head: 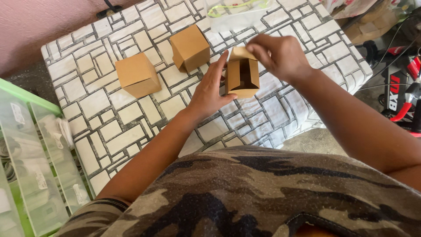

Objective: The person flattens small cardboard boxes one at a time by opening and pressing them flat on a bed, stacks the flattened boxes, ties the stack together with a green ribbon, and places the bundled cardboard into a plastic storage bin.

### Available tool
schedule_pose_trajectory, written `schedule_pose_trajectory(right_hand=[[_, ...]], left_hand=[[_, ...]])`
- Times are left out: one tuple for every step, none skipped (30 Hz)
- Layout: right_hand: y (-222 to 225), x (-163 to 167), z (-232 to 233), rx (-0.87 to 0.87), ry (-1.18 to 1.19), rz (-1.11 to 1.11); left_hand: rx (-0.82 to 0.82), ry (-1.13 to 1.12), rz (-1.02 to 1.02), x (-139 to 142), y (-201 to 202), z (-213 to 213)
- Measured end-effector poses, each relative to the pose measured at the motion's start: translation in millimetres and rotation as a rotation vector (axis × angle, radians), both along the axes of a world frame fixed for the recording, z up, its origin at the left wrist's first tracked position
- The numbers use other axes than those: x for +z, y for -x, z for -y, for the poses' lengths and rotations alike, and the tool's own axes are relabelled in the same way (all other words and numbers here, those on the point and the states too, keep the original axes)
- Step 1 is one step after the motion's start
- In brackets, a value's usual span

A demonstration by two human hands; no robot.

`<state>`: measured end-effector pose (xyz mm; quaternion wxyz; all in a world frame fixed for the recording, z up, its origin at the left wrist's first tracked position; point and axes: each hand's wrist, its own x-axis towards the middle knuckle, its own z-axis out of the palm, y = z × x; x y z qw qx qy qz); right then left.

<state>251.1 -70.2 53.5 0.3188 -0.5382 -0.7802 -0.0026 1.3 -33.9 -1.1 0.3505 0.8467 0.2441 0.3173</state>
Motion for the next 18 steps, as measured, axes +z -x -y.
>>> schedule_pose_trajectory(right_hand=[[2,-1,-4,-0.043,0.037,-0.105],[3,-3,-10,-0.07,0.117,-0.277],[5,-5,-18,-0.096,0.197,-0.45],[5,-8,-24,-0.123,0.28,-0.622],[5,-12,-29,-0.116,0.295,-0.694],[6,-17,-35,-0.108,0.309,-0.765],[7,-22,-40,-0.099,0.322,-0.836],[10,-29,-44,-0.123,0.307,-0.843],[13,-35,-46,-0.149,0.293,-0.849],[14,-39,-48,-0.175,0.278,-0.855],[14,-39,-49,-0.176,0.274,-0.854],[13,-39,-48,-0.178,0.273,-0.854],[14,-38,-45,-0.183,0.273,-0.854],[13,-34,-42,-0.121,0.265,-0.864],[10,-30,-37,-0.06,0.256,-0.871],[8,-25,-32,0.003,0.249,-0.879],[6,-22,-25,0.086,0.204,-0.86],[3,-19,-18,0.171,0.16,-0.841]], left_hand=[[-0.004,0.005,0.007,1,0,1],[-0.008,0.008,0.014,2,0,2],[-0.011,0.011,0.02,3,1,2],[-0.008,0.029,0.016,4,1,2],[-0.006,0.048,0.012,5,1,3],[-0.003,0.065,0.008,6,2,4],[-0.006,0.054,0.012,7,1,3],[-0.01,0.044,0.013,7,1,3],[-0.013,0.036,0.015,8,1,4],[-0.017,0.033,0.021,9,1,4],[-0.021,0.028,0.027,9,1,4],[-0.024,0.026,0.031,10,1,4],[-0.025,0.025,0.025,10,2,4],[-0.028,0.022,0.021,11,3,4],[-0.032,0.019,0.019,11,3,4],[-0.026,0.039,0.003,11,3,4],[-0.019,0.06,-0.013,11,4,4],[-0.011,0.081,-0.03,11,4,3]])
